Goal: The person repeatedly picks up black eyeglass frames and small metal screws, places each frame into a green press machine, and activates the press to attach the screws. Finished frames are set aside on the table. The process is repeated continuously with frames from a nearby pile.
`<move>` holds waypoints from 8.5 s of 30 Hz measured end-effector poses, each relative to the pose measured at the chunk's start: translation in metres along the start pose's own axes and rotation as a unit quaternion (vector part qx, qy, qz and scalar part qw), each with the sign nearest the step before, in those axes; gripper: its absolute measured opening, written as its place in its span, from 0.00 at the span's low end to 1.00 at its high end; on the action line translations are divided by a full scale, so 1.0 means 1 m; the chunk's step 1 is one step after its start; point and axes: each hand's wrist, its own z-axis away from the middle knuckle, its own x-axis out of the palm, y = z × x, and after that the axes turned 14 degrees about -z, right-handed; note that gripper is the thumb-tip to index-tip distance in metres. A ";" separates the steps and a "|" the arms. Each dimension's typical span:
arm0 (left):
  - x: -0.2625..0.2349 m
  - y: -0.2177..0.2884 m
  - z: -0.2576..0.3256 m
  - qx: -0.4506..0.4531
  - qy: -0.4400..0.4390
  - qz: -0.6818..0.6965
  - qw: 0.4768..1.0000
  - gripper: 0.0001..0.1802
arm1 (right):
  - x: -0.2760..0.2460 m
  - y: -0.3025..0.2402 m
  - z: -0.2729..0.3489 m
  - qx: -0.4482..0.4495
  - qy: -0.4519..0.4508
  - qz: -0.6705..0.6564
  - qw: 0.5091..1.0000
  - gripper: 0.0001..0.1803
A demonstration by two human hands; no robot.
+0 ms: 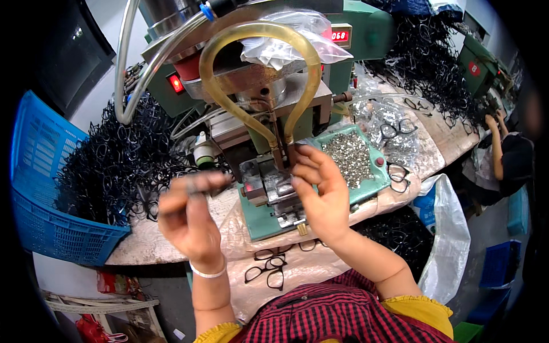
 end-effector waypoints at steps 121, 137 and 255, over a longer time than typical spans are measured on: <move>-0.093 -0.061 0.081 -0.234 -0.141 -0.627 0.730 0.12 | -0.114 0.033 -0.033 0.013 0.033 0.303 0.952 0.07; -0.146 -0.113 0.088 -0.065 -0.142 -0.596 0.788 0.07 | -0.111 -0.040 0.009 -0.098 -0.047 0.430 0.896 0.09; 0.010 0.004 -0.034 -0.028 0.039 -0.033 0.998 0.11 | -0.005 0.034 -0.014 -0.174 -0.026 0.059 0.983 0.33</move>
